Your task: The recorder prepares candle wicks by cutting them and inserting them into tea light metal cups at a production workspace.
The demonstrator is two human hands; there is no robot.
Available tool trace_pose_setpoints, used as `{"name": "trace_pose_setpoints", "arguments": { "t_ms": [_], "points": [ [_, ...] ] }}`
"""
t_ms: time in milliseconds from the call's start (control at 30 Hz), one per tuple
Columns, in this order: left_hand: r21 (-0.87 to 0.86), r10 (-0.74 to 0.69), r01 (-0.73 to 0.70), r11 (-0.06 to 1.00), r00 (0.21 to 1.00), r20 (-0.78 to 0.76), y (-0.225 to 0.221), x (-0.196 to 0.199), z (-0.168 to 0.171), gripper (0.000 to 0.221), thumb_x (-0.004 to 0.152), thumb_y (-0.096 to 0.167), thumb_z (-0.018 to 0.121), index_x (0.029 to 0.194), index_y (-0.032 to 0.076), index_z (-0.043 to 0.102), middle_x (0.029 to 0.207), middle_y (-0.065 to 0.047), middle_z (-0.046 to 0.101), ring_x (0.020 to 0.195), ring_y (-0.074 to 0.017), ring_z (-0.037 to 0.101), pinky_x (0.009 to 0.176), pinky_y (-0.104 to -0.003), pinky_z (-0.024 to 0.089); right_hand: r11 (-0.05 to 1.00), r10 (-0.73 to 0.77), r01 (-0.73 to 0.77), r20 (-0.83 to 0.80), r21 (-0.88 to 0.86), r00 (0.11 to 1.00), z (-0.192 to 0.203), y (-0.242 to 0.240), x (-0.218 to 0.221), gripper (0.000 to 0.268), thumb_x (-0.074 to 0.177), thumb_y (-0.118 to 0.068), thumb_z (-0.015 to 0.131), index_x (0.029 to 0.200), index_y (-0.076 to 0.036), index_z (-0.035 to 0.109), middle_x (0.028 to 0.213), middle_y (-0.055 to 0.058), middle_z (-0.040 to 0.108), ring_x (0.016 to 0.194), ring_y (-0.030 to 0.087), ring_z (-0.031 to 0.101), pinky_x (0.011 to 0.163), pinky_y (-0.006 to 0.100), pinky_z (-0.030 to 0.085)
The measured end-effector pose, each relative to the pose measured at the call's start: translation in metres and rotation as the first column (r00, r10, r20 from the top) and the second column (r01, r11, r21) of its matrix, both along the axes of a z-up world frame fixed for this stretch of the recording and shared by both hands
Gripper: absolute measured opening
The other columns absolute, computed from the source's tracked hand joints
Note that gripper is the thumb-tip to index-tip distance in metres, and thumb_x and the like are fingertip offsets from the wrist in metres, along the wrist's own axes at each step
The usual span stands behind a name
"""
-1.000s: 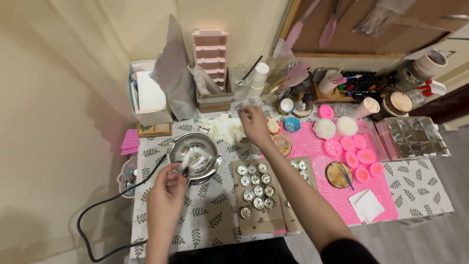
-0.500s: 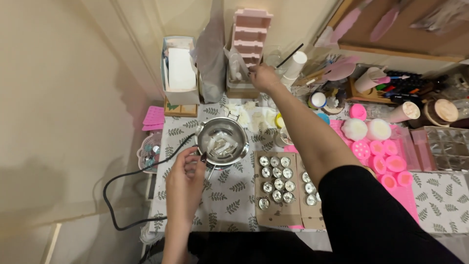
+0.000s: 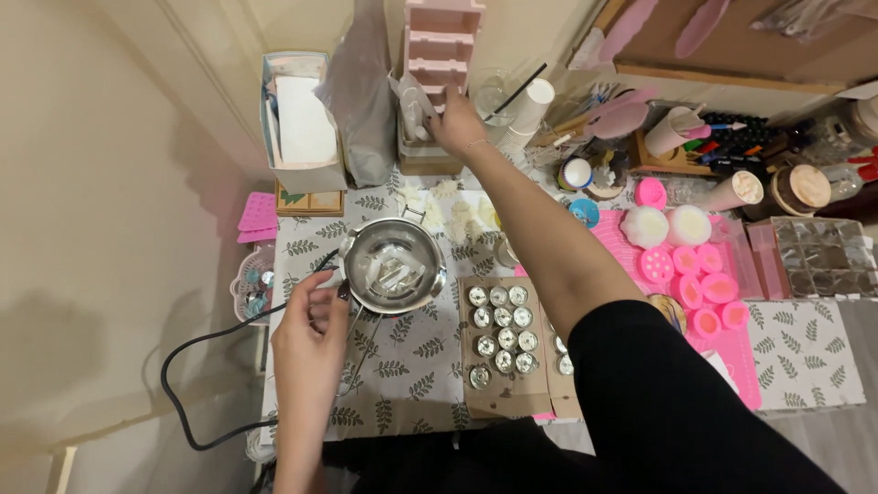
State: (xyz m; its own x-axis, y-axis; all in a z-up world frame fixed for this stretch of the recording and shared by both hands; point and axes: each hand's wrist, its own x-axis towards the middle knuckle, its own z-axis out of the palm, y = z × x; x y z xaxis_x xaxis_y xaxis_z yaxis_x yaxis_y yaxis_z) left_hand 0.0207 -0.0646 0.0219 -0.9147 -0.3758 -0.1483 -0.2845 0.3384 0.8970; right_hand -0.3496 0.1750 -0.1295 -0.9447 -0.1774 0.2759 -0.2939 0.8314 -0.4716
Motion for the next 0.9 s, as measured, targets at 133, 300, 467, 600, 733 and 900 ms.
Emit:
{"name": "trace_pose_setpoints", "arguments": {
  "t_ms": [133,300,467,600,733,900],
  "points": [
    [-0.013,0.001,-0.001,1.000,1.000,0.012,-0.002,-0.009,-0.004,0.037,0.092,0.015,0.065,0.129,0.009,0.065,0.094,-0.006,0.074,0.074,-0.0133,0.067,0.068,-0.029,0.054,0.991,0.121,-0.125,0.078,0.046,0.990,0.026,-0.010,-0.001,0.053,0.089,-0.016,0.072,0.140,-0.011,0.055,0.115,0.027,0.063,0.108,0.044,0.062,0.093,0.049,0.050],
    [-0.044,0.026,-0.025,0.999,1.000,0.013,-0.006,-0.012,-0.009,0.038,0.090,0.017,0.067,0.128,0.009,0.065,0.094,-0.006,0.076,0.074,-0.0140,0.070,0.070,-0.029,0.056,0.975,0.183,-0.184,-0.021,-0.121,0.983,0.048,-0.008,0.016,0.039,0.086,-0.011,0.073,0.123,-0.006,0.060,0.118,0.020,0.066,0.107,0.038,0.066,0.090,0.043,0.053],
    [-0.030,0.036,-0.032,0.999,0.993,0.115,-0.009,-0.014,-0.012,0.040,0.089,0.018,0.067,0.128,0.012,0.065,0.096,-0.005,0.077,0.075,-0.0154,0.072,0.070,-0.030,0.057,0.981,0.186,-0.181,0.079,-0.067,0.979,0.058,0.004,0.015,0.025,0.089,-0.015,0.071,0.112,-0.006,0.066,0.104,0.012,0.072,0.099,0.034,0.069,0.087,0.043,0.054],
    [-0.024,0.038,-0.037,0.999,0.998,0.044,-0.008,-0.012,-0.010,0.039,0.090,0.017,0.067,0.128,0.011,0.065,0.097,-0.007,0.077,0.079,-0.0144,0.073,0.070,-0.030,0.057,0.941,-0.004,0.024,0.058,-0.338,0.998,0.075,0.002,0.022,0.020,0.098,-0.022,0.066,0.111,-0.007,0.065,0.094,0.011,0.070,0.086,0.024,0.068,0.081,0.038,0.054],
    [-0.006,0.015,-0.015,1.000,1.000,-0.002,-0.004,-0.009,0.002,0.036,0.092,0.017,0.065,0.128,0.010,0.066,0.099,-0.008,0.076,0.084,-0.0166,0.073,0.072,-0.030,0.057,0.834,-0.182,0.045,-0.197,-0.550,0.963,0.133,0.016,0.072,0.032,0.098,-0.016,0.064,0.126,-0.004,0.054,0.105,0.008,0.061,0.084,0.018,0.059,0.072,0.033,0.055],
    [-0.352,-0.142,-0.002,0.936,0.913,-0.383,0.015,0.003,0.029,0.032,0.093,0.007,0.064,0.125,0.008,0.066,0.121,-0.013,0.072,0.113,-0.0308,0.067,0.098,-0.039,0.051,0.581,0.063,-0.078,-0.051,-0.810,0.997,0.189,0.033,0.196,0.010,0.110,-0.008,0.052,0.115,-0.001,0.053,0.098,0.007,0.058,0.074,0.014,0.064,0.068,0.028,0.056]
  ]
}}
